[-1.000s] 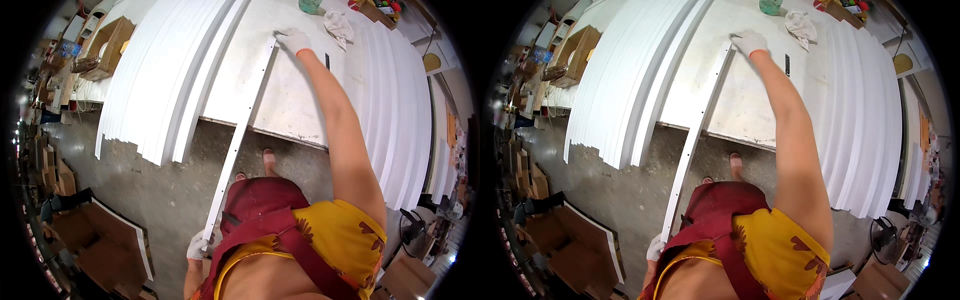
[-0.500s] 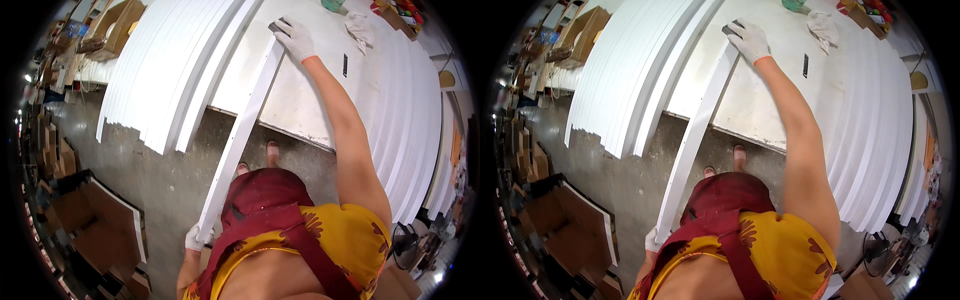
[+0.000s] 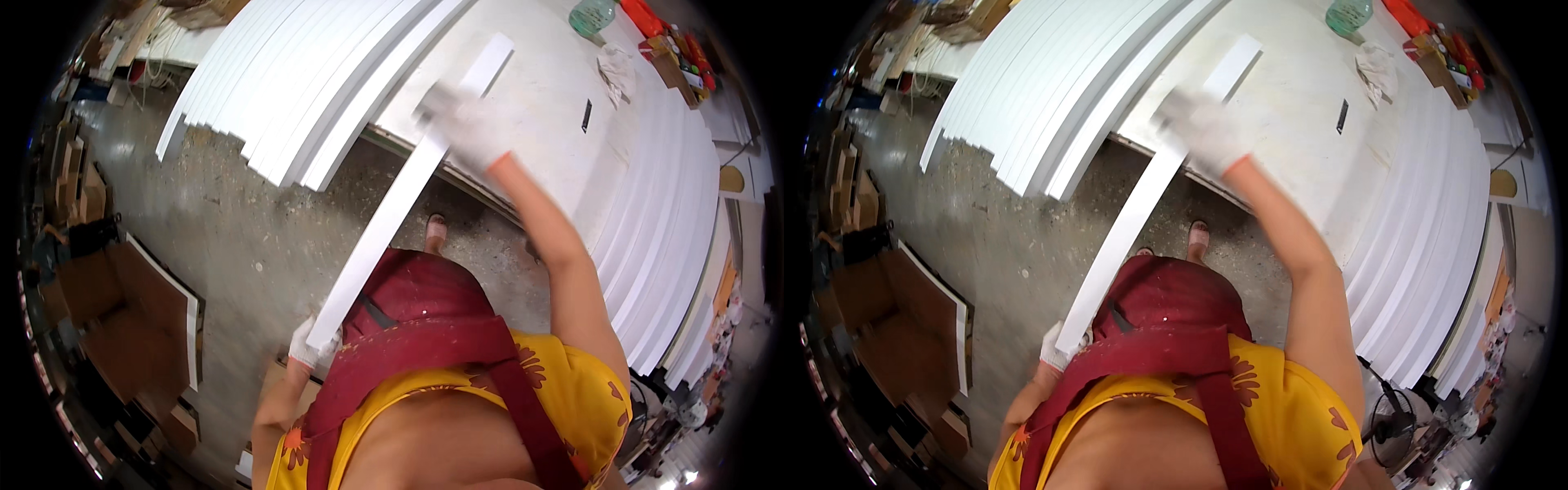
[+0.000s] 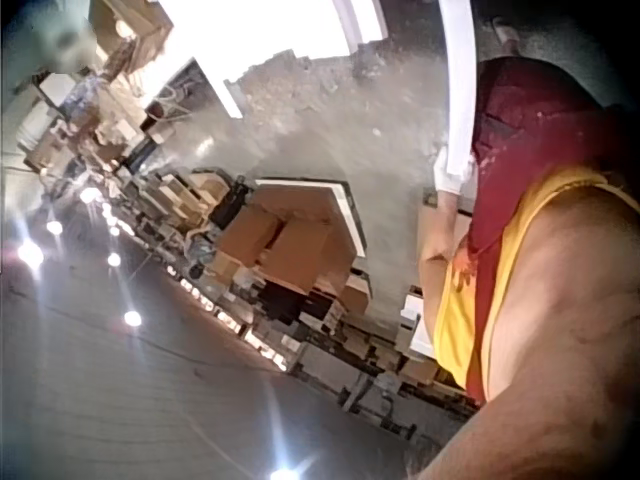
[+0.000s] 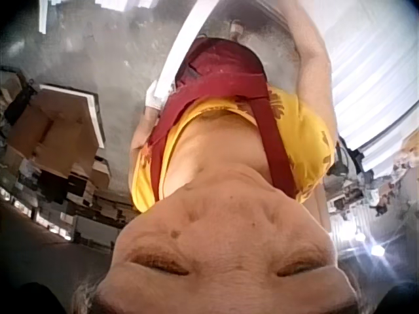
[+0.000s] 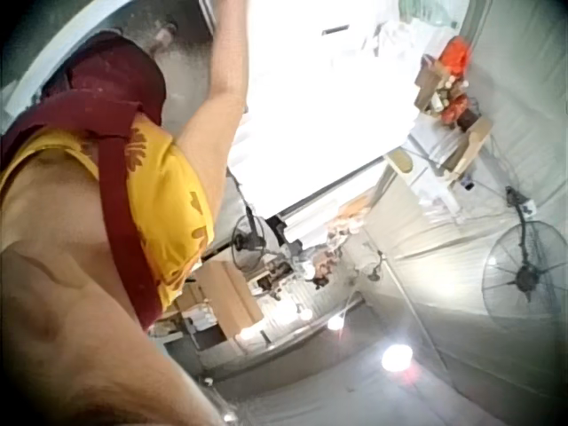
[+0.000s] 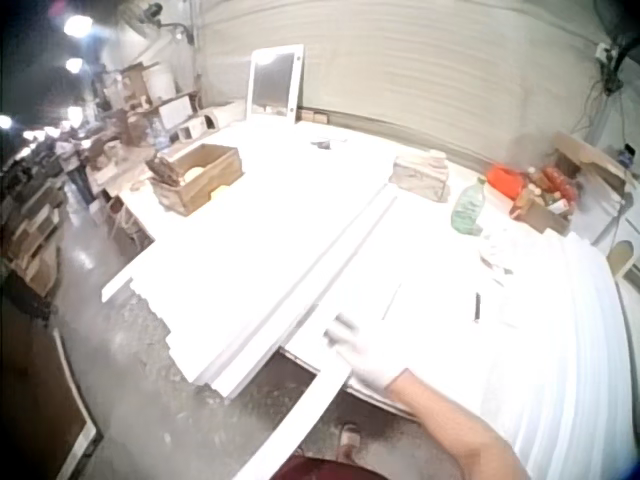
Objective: The person sands the surface and edges of a white wooden beam with a sanding block before placing it onto a stack of similar beams.
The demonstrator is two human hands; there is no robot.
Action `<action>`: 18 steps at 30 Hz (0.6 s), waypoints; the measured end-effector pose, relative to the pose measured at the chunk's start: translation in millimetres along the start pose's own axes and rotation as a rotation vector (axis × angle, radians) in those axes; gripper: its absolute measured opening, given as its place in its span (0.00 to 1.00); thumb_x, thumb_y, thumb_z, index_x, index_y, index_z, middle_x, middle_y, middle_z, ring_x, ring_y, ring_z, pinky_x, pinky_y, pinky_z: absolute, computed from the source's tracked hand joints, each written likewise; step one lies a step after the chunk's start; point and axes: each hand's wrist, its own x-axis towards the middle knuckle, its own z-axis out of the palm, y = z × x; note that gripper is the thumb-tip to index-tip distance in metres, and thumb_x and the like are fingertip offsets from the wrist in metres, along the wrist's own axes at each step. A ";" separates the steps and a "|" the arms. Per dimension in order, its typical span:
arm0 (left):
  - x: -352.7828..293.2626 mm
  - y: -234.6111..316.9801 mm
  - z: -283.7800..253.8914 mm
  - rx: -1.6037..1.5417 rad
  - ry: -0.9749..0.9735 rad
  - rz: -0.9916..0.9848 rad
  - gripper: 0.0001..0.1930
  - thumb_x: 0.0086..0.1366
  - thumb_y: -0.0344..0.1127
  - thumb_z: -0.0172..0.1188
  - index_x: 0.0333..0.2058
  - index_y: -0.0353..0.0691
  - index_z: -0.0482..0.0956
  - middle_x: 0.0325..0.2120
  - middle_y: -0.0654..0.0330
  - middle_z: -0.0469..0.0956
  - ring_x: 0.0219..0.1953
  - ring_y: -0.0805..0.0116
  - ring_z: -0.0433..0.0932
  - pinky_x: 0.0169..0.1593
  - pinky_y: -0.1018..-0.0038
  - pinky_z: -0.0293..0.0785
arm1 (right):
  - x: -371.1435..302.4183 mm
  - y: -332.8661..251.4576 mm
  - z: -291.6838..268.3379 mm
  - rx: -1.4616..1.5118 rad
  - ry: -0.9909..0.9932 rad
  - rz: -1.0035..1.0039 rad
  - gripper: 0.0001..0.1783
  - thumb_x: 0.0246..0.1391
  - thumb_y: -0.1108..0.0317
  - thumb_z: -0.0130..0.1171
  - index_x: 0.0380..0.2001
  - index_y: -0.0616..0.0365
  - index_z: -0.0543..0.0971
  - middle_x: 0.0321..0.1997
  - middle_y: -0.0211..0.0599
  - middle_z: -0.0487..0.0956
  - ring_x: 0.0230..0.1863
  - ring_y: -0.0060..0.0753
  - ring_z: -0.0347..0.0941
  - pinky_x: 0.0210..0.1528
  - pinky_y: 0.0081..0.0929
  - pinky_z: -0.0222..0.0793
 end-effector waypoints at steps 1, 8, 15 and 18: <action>3.9 0.1 -3.7 0.011 -0.074 0.001 0.27 0.74 0.51 0.51 0.59 0.34 0.71 0.43 0.43 0.81 0.34 0.51 0.82 0.26 0.67 0.80 | 16.2 25.3 -10.0 0.039 0.028 0.249 0.19 0.58 0.60 0.53 0.51 0.50 0.82 0.54 0.38 0.80 0.52 0.49 0.76 0.57 0.42 0.71; 18.5 8.1 3.4 -0.015 -0.333 -0.118 0.31 0.73 0.56 0.48 0.62 0.35 0.69 0.35 0.38 0.77 0.19 0.60 0.74 0.17 0.74 0.69 | 4.8 11.3 -4.5 -0.092 0.023 0.078 0.14 0.60 0.58 0.49 0.38 0.49 0.82 0.45 0.39 0.81 0.44 0.43 0.78 0.45 0.42 0.75; 11.5 -5.4 11.3 0.002 -0.101 0.003 0.27 0.73 0.53 0.50 0.60 0.38 0.71 0.36 0.38 0.77 0.19 0.58 0.73 0.16 0.75 0.68 | -80.6 -180.4 2.2 0.234 -0.154 -0.265 0.15 0.51 0.60 0.62 0.43 0.46 0.80 0.49 0.41 0.78 0.51 0.43 0.76 0.46 0.44 0.76; 13.4 -3.4 -3.3 -0.053 -0.242 -0.046 0.24 0.73 0.51 0.50 0.58 0.40 0.72 0.38 0.37 0.78 0.23 0.55 0.76 0.15 0.74 0.68 | -50.9 -86.8 12.1 0.076 -0.222 -0.055 0.18 0.53 0.64 0.60 0.49 0.47 0.80 0.53 0.43 0.78 0.50 0.43 0.77 0.47 0.43 0.75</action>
